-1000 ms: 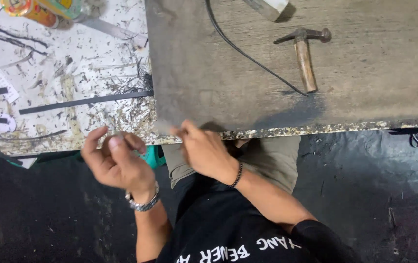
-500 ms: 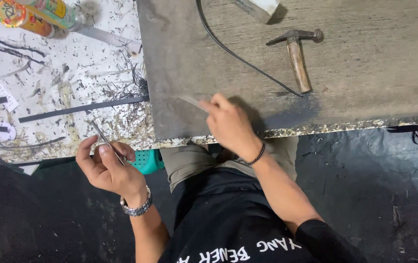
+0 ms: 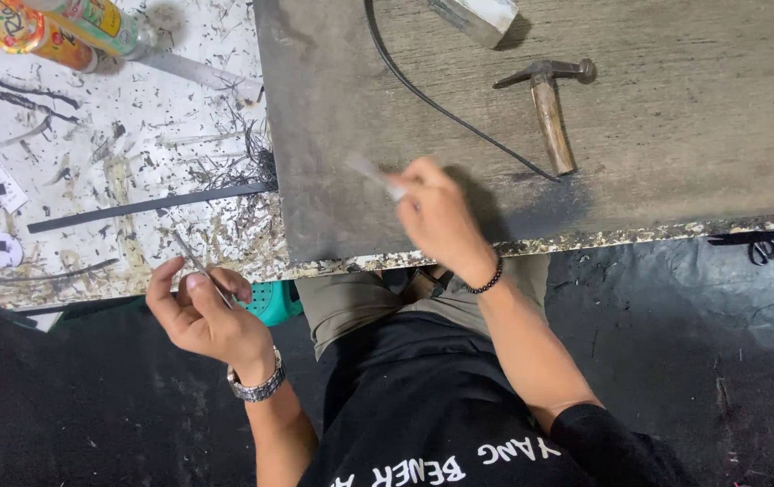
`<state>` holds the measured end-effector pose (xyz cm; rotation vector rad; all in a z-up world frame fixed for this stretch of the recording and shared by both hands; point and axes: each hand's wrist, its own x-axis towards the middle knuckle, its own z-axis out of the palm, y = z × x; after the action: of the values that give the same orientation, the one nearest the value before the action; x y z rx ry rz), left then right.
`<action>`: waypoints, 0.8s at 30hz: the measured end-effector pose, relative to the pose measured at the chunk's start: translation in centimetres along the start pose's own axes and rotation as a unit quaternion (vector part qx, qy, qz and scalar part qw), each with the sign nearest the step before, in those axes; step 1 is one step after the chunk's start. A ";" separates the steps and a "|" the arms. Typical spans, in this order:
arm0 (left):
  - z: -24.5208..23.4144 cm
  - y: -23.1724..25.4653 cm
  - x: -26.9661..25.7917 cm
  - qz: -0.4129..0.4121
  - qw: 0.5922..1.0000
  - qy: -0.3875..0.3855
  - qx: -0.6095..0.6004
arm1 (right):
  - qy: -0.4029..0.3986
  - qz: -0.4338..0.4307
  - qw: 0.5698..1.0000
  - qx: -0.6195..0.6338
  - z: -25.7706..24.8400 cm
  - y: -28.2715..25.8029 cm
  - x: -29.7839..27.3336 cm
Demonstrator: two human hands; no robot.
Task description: Using a hammer and a manual punch tool to create holes in leather straps on a workbench.
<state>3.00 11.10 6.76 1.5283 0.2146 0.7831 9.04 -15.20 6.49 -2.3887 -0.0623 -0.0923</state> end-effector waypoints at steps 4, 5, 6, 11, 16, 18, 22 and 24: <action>-0.2 -0.9 -0.1 0.005 1.000 -0.006 -0.011 | 0.095 -0.022 0.994 -0.038 -0.5 -0.3 0.4; -0.2 -1.1 -0.1 0.006 1.000 0.000 -0.007 | 0.090 -0.026 0.995 -0.035 -0.8 -0.3 0.5; -0.1 -1.3 -0.1 0.002 1.000 0.005 -0.016 | 0.080 0.005 0.993 -0.087 -1.0 -0.3 0.5; 0.8 -0.9 -0.2 0.002 1.000 -0.004 0.013 | -0.052 -0.086 0.965 -0.242 4.6 -6.9 0.6; 0.0 1.4 0.3 0.012 1.000 0.009 0.006 | -0.069 -0.112 0.989 0.061 8.0 -10.3 -0.9; -0.3 0.7 0.5 0.004 1.000 0.012 0.003 | -0.011 -0.074 0.996 -0.040 7.2 -6.4 0.5; 0.4 -1.0 0.0 -0.034 0.997 0.037 -0.050 | -0.027 0.017 0.978 -0.207 6.7 -5.2 2.1; 1.0 -0.7 0.2 -0.040 0.998 0.025 -0.051 | -0.168 -0.069 0.968 -0.170 8.1 -8.8 -0.5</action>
<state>3.92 10.50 6.19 1.3968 0.2665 0.7575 8.27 -3.26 6.57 -2.7176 -0.4032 0.2583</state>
